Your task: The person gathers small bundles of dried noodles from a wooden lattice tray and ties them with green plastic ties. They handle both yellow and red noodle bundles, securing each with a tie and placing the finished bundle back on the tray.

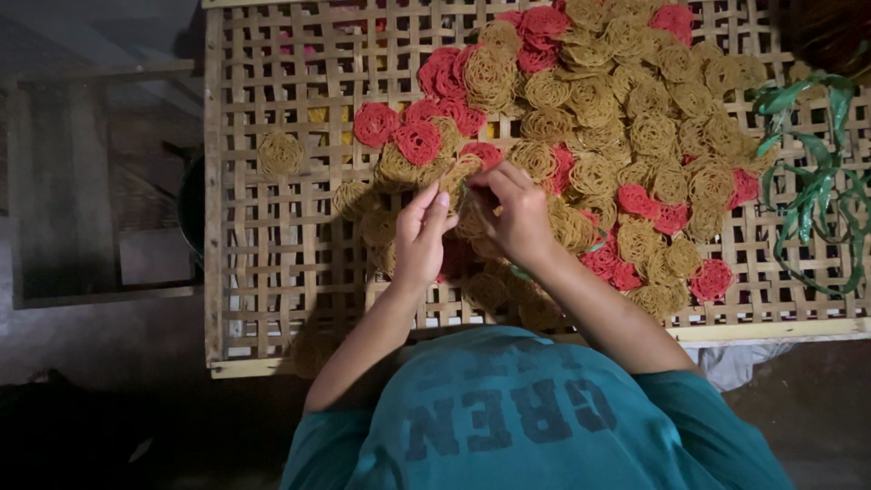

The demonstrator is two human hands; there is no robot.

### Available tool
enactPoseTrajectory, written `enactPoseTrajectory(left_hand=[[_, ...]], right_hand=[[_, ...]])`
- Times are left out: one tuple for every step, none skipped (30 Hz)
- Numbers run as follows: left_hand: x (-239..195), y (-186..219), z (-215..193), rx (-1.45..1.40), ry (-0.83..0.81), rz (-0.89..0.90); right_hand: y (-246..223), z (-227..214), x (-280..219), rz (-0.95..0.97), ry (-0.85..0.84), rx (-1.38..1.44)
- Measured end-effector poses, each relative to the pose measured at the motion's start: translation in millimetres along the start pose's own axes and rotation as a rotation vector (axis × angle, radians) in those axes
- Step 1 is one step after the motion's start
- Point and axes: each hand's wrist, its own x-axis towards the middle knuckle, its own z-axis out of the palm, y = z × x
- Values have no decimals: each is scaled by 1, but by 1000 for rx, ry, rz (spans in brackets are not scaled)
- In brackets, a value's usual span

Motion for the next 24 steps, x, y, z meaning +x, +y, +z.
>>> enactPoseTrajectory(left_hand=[[-1,1,1,35,-9,0],[-2,2,3,71,-17,1],[-3,3,3,106,-25,3],[-5,4,4,105,-40,21],[-6,6,4,104,-54,39],[-7,8,3,103,-68,58],[-7,10,3,98,-79,46],[-8,12,1,92,-91,34],[-9,14,0,86,-103,22],[-8,14,1,70,-101,28],[-8,14,2,53,-98,32],[-8,14,4,36,-95,35],[-9,15,5,25,-79,29],[-9,15,7,14,-64,23],[-9,16,8,4,-50,16],[-11,17,8,27,-56,33],[-13,19,9,51,-63,49],[-14,21,9,75,-70,65],[-15,24,10,86,-68,78],[-16,26,11,97,-66,90],[-17,29,11,109,-63,101],[-17,30,11,123,-70,129],[-18,31,12,136,-76,156],[-18,32,12,148,-82,183]], right_hand=[[1,0,-1,13,0,13],[1,0,-1,25,-1,27],[2,1,0,36,-2,40],[3,1,0,47,-6,47],[4,1,1,59,-11,56],[6,1,1,70,-16,64],[7,0,2,82,-16,96],[9,0,2,94,-16,128],[10,-1,2,106,-17,159],[10,0,1,101,-18,143],[10,0,-1,97,-20,126],[11,0,-2,93,-23,110],[10,0,-3,110,-21,105],[10,0,-4,127,-19,100],[9,0,-5,146,-16,95],[8,-1,-5,116,-6,107],[8,-1,-6,87,6,120],[7,-2,-6,59,17,132],[6,-2,-5,47,11,111],[5,-3,-4,35,4,91],[4,-3,-4,24,-4,72],[3,-3,-4,26,-6,61],[2,-2,-3,27,-10,50],[1,-2,-3,29,-14,39]])
